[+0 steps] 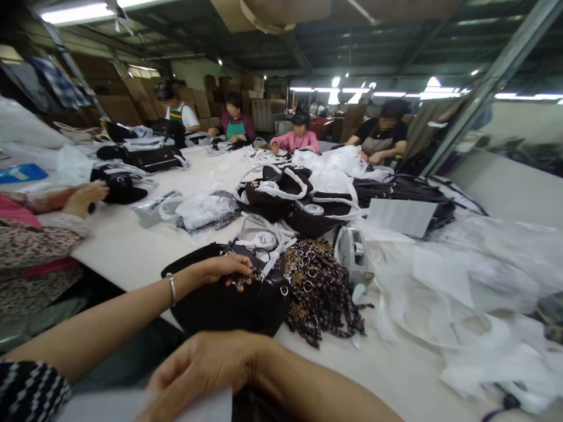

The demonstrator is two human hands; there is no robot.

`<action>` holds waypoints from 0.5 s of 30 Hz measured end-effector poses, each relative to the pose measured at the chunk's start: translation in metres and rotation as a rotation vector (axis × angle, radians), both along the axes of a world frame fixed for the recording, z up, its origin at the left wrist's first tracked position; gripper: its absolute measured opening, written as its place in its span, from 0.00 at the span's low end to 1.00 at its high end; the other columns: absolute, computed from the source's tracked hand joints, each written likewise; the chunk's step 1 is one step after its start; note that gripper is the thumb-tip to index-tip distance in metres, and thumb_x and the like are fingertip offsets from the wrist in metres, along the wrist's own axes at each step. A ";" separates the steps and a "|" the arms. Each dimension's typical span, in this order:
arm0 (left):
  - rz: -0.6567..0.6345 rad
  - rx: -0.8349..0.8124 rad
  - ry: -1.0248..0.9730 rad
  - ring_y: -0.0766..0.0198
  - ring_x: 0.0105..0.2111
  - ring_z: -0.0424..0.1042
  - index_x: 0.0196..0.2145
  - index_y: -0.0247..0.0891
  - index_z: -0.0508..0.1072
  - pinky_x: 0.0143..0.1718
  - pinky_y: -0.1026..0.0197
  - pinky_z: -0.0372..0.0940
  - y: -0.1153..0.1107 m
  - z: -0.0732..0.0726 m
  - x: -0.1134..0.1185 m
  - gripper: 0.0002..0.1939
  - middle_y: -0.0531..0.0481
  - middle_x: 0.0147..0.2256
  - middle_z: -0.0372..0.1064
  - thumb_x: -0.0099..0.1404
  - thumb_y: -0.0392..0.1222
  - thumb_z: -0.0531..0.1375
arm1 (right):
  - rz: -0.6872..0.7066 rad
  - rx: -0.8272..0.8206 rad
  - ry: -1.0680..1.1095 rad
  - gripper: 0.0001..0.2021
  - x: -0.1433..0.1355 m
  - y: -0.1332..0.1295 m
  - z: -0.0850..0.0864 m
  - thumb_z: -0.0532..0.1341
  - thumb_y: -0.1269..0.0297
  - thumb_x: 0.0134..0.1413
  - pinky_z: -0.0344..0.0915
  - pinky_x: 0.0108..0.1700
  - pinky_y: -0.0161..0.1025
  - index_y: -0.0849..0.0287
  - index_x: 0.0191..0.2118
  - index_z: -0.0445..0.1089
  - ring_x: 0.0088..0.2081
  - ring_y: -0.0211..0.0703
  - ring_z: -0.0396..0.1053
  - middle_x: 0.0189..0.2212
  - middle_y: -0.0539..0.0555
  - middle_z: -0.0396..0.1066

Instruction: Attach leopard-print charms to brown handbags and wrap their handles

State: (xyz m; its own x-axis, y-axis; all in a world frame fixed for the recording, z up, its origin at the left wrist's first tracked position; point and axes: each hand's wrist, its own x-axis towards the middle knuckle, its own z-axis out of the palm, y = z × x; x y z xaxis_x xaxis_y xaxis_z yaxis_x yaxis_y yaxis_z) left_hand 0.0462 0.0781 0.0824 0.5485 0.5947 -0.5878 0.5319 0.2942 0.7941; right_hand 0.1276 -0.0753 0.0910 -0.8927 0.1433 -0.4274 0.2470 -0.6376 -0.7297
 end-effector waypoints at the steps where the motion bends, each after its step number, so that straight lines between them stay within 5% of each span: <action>1: -0.033 0.015 0.037 0.67 0.19 0.73 0.33 0.37 0.68 0.13 0.72 0.48 0.004 0.006 0.002 0.14 0.55 0.27 0.71 0.51 0.43 0.66 | -0.131 0.029 -0.097 0.16 0.011 0.012 -0.004 0.77 0.61 0.32 0.61 0.21 0.28 0.61 0.28 0.75 0.19 0.32 0.66 0.21 0.45 0.74; 6: -0.120 0.078 0.181 0.67 0.16 0.69 0.28 0.36 0.71 0.14 0.71 0.50 0.012 0.031 0.018 0.08 0.55 0.19 0.68 0.48 0.33 0.66 | -0.946 0.061 -0.290 0.14 0.048 0.059 -0.046 0.74 0.71 0.33 0.50 0.18 0.31 0.62 0.16 0.67 0.13 0.31 0.56 0.09 0.45 0.64; 10: -0.062 0.118 0.175 0.67 0.17 0.68 0.31 0.35 0.71 0.15 0.70 0.54 -0.006 0.024 0.019 0.08 0.54 0.20 0.69 0.50 0.33 0.63 | -1.142 -0.041 -0.176 0.08 0.053 0.060 -0.064 0.70 0.68 0.41 0.61 0.25 0.33 0.61 0.22 0.69 0.18 0.35 0.64 0.15 0.47 0.69; 15: 0.127 0.118 0.048 0.67 0.25 0.73 0.46 0.37 0.64 0.17 0.71 0.56 -0.039 0.001 -0.005 0.15 0.51 0.30 0.71 0.61 0.39 0.56 | -1.234 -0.314 0.102 0.07 0.064 0.031 -0.055 0.64 0.71 0.46 0.69 0.38 0.37 0.63 0.35 0.73 0.31 0.40 0.74 0.30 0.54 0.77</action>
State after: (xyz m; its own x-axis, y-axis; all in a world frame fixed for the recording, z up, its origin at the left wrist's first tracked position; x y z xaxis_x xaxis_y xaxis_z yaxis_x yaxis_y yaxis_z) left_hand 0.0411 0.0388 0.0833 0.4377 0.7234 -0.5339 0.5348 0.2679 0.8014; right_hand 0.1912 -0.0444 0.0356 -0.2704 0.8030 -0.5311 -0.6779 -0.5505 -0.4872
